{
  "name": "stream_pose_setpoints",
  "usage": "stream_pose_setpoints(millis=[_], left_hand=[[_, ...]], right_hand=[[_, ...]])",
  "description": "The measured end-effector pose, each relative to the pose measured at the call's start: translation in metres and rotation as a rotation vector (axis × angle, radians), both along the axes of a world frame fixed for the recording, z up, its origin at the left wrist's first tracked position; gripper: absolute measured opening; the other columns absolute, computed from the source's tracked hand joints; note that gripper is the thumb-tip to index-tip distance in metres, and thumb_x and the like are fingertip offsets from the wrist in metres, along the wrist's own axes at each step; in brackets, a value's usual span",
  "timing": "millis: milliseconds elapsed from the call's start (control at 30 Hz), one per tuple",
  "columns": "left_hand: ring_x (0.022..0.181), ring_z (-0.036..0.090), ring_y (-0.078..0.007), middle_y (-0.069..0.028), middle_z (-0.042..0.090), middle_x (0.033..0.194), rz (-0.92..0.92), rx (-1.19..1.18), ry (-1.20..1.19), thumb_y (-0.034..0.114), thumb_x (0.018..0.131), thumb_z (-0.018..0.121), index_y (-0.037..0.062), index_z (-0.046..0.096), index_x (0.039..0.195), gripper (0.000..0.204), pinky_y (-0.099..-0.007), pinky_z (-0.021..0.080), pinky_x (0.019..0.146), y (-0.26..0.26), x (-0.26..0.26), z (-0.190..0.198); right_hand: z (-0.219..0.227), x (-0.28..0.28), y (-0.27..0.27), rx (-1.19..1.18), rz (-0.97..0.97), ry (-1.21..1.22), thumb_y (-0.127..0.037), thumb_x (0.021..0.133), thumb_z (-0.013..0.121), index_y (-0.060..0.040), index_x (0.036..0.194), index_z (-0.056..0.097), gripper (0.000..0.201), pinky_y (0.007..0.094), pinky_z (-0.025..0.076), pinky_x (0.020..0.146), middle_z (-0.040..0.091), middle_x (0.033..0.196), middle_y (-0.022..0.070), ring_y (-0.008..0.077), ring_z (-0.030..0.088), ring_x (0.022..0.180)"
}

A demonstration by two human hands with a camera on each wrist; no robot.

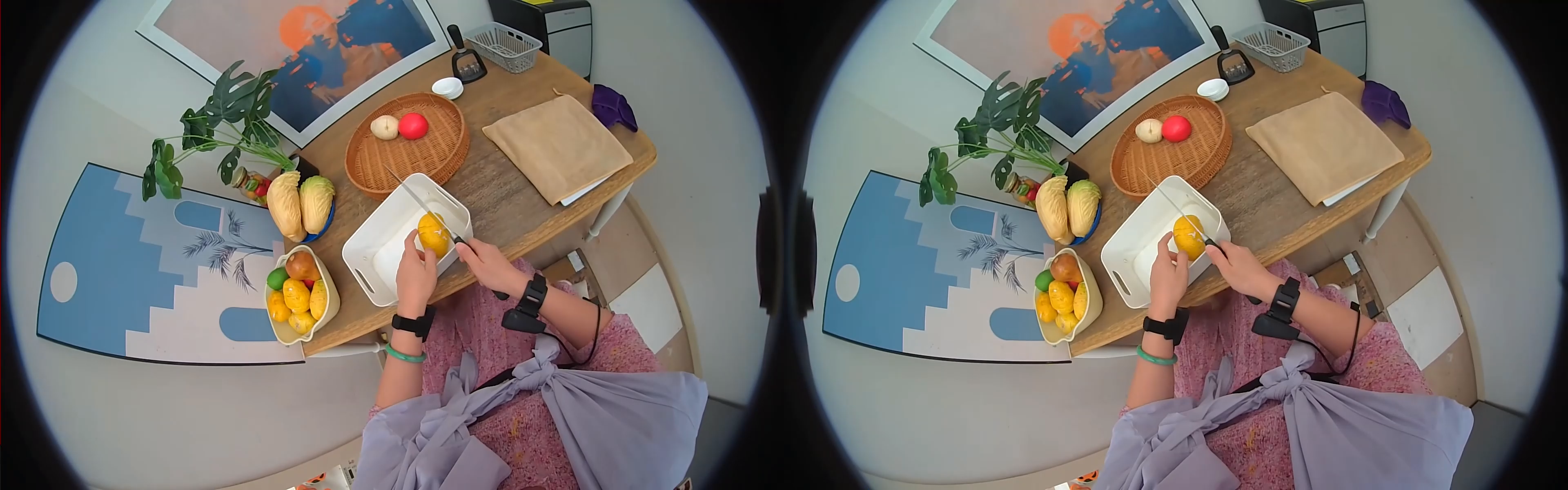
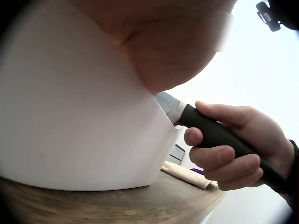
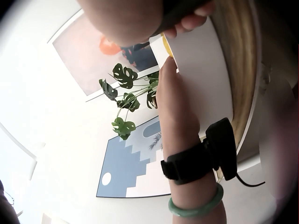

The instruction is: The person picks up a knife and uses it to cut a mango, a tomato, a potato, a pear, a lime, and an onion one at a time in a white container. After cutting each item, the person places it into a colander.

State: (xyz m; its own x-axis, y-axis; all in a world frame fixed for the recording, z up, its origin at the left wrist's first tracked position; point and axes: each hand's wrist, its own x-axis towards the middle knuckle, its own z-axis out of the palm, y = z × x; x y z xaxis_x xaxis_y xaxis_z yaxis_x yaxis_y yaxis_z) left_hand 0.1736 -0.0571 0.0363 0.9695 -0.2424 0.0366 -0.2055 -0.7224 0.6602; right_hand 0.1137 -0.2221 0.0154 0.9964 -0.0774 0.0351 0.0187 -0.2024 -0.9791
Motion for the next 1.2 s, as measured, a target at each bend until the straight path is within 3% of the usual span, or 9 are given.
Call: stream_pose_setpoints(millis=[367,533,767,833,867,933,1200], left_hand=[[0.073,0.065,-0.0292,-0.0148,0.065,0.082,0.062,0.011,-0.059,0.015,0.084,0.060,0.0021,0.040,0.135,0.057,-0.0381,0.051,0.068,-0.001,-0.004,-0.006],[0.065,0.062,-0.0213,-0.0131,0.062,0.099,0.066,0.023,-0.163,0.018,0.082,0.066,0.0032,0.040,0.136,0.063,-0.0348,0.050,0.064,0.001,0.003,-0.018],[0.067,0.062,-0.0208,-0.0135,0.059,0.106,0.098,-0.010,-0.174,0.015,0.081,0.066,0.0030,0.041,0.136,0.062,-0.0331,0.051,0.065,-0.002,-0.001,-0.012],[0.075,0.062,-0.0236,-0.0143,0.057,0.108,0.091,-0.051,-0.159,0.017,0.082,0.064,0.0038,0.041,0.136,0.060,-0.0367,0.051,0.069,-0.001,-0.002,-0.012],[0.075,0.062,-0.0236,-0.0143,0.057,0.108,0.089,-0.051,-0.160,0.017,0.082,0.064,0.0038,0.041,0.136,0.060,-0.0367,0.051,0.069,0.000,-0.002,-0.012],[0.072,0.062,-0.0229,-0.0138,0.057,0.106,0.116,-0.085,-0.160,0.015,0.082,0.063,0.0033,0.042,0.135,0.057,-0.0359,0.051,0.068,0.002,-0.002,-0.013],[0.070,0.061,-0.0226,-0.0118,0.057,0.103,0.148,-0.060,-0.164,0.016,0.082,0.063,0.0029,0.043,0.134,0.057,-0.0362,0.051,0.067,-0.002,-0.004,-0.008]], right_hand=[[0.002,-0.006,0.006,0.006,-0.046,-0.062,-0.033,0.100,0.044,0.0046,0.090,0.051,0.040,0.0453,0.045,0.065,0.058,0.076,0.0283,0.0453,0.058,0.074],[-0.011,0.006,0.004,-0.025,-0.075,-0.094,-0.035,0.100,0.044,0.0050,0.087,0.052,0.043,0.0474,0.046,0.067,0.060,0.077,0.0291,0.0477,0.058,0.078],[-0.013,0.011,0.005,-0.118,-0.021,-0.019,-0.038,0.100,0.042,0.0066,0.088,0.053,0.047,0.0507,0.046,0.070,0.060,0.080,0.0327,0.0489,0.059,0.081],[-0.013,0.012,0.005,-0.131,0.002,0.013,-0.034,0.100,0.044,0.0063,0.091,0.057,0.043,0.0411,0.046,0.066,0.062,0.078,0.0234,0.0353,0.063,0.074],[-0.013,0.011,0.006,-0.131,0.001,0.012,-0.034,0.100,0.044,0.0063,0.091,0.057,0.043,0.0411,0.046,0.066,0.062,0.078,0.0234,0.0353,0.063,0.074],[-0.014,0.009,0.010,-0.114,0.041,-0.019,-0.037,0.100,0.042,0.0074,0.092,0.056,0.047,0.0488,0.047,0.071,0.061,0.082,0.0318,0.0472,0.060,0.082],[-0.006,0.001,0.007,-0.043,0.035,-0.075,-0.036,0.100,0.044,0.0062,0.095,0.055,0.044,0.0471,0.046,0.070,0.062,0.082,0.0298,0.0466,0.060,0.082]])
